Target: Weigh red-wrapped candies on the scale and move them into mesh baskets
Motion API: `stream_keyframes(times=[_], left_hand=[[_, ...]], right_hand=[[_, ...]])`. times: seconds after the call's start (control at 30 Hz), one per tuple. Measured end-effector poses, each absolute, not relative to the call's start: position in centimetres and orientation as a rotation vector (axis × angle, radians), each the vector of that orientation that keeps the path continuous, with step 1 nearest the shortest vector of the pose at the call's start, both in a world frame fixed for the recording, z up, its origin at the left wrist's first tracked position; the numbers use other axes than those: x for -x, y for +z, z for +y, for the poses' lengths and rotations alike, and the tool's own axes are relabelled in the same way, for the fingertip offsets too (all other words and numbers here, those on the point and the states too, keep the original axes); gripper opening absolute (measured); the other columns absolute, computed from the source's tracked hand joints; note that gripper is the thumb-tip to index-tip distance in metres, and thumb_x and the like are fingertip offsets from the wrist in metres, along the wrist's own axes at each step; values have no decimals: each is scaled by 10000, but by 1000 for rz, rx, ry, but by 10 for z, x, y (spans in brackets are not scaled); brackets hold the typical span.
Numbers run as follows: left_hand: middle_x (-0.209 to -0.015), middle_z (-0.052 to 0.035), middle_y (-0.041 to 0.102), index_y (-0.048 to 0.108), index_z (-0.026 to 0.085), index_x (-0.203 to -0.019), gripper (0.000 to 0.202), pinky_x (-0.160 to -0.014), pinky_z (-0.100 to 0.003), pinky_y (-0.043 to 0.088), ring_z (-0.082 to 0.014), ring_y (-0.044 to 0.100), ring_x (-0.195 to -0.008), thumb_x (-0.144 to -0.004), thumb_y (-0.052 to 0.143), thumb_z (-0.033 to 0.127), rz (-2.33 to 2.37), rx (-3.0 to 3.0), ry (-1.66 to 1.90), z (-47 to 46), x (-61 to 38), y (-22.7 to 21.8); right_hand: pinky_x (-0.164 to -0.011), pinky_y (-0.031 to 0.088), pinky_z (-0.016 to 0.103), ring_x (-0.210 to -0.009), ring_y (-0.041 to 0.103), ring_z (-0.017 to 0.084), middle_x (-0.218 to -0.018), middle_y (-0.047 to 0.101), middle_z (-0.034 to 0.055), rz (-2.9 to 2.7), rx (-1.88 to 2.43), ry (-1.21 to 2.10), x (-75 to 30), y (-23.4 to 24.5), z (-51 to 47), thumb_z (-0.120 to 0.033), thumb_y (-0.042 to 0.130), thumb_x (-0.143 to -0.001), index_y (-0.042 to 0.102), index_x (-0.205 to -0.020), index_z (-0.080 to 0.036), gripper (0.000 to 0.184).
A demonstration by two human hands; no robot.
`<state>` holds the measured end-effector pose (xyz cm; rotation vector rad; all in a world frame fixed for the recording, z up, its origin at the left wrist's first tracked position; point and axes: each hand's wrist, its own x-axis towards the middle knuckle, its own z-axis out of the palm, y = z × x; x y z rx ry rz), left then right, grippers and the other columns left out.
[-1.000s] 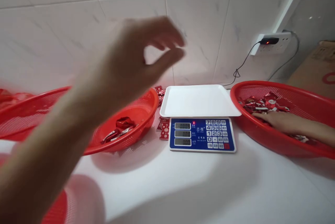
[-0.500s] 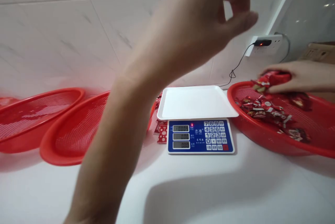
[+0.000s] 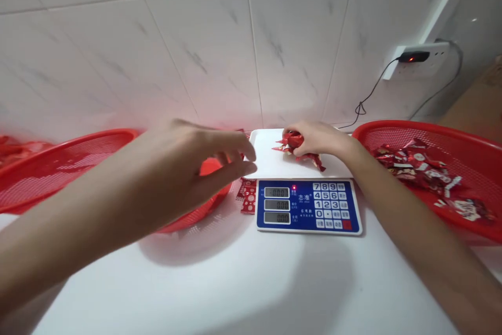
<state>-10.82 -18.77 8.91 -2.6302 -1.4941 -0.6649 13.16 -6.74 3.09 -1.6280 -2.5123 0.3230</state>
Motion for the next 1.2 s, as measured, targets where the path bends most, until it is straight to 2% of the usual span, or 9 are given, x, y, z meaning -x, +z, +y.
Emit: stream_keyframes(times=[0.1,0.17,0.27,0.4,0.47,0.57,0.87,1.1,1.2], left_hand=[[-721,89,733,773,332,-848,218,-544,-235,410,-116,591,-527,-924,611,458,-1425,2580,-805,-203,116,84],[-701,81,723,771,319,-856,200,-583,-241,460,-125,614,-563,-938,636,442,-1424,2566,-994,-203,109,83],[-748,61,735,757,299,-874,156,-703,-258,555,-156,686,-706,-947,671,406,-1427,2601,-1194,-189,87,85],[-903,22,776,752,273,-944,148,-802,-308,602,-211,732,-875,-965,677,399,-1449,2603,-1290,-161,62,81],[-921,6,777,749,244,-960,156,-797,-309,602,-213,735,-878,-975,666,375,-1417,2632,-1369,-148,55,73],[-879,-4,768,746,211,-947,172,-764,-269,586,-184,725,-836,-982,656,353,-1349,2662,-1442,-132,52,60],[-937,-40,759,747,221,-1027,169,-863,-319,585,-211,714,-913,-941,666,342,-1519,2648,-1095,-108,59,44],[-990,-45,775,736,247,-1147,237,-756,-315,554,-210,712,-870,-960,652,367,-1581,2706,-827,-110,61,42],[-1004,-54,783,733,248,-1164,253,-717,-315,527,-227,713,-890,-972,626,374,-1585,2718,-700,-107,59,40]], right_hand=[[-822,495,316,-1083,664,254,-1272,699,44,-2414,1514,378,-140,18,-67,-249,788,-723,656,-1370,-304,663],[-902,509,342,-1111,652,252,-1291,678,62,-2274,1433,394,-150,11,-68,-295,798,-754,630,-1414,-297,682],[-945,517,388,-1056,655,241,-1225,678,70,-2066,1355,317,-165,3,-66,-282,796,-766,672,-1351,-273,598],[-970,520,445,-1023,645,244,-1080,675,52,-1771,1259,159,-174,-8,-54,-289,803,-754,687,-1263,-259,523],[-971,523,448,-1004,643,238,-1026,663,47,-1667,1236,141,-172,-15,-47,-298,789,-769,679,-1240,-243,487],[-990,511,440,-1018,641,234,-1057,655,61,-1664,1255,138,-165,-23,-42,-276,793,-764,685,-1215,-225,467],[-994,492,445,-1080,632,253,-1217,648,75,-1914,1345,244,-152,-30,-49,-329,785,-800,663,-1289,-256,509],[-1060,466,428,-1218,603,270,-1350,620,79,-2148,1427,404,-157,-18,-58,-428,693,-888,672,-1302,-262,446],[-1078,474,424,-1259,599,277,-1428,588,83,-2234,1451,423,-159,-14,-62,-461,620,-937,644,-1374,-271,477]])
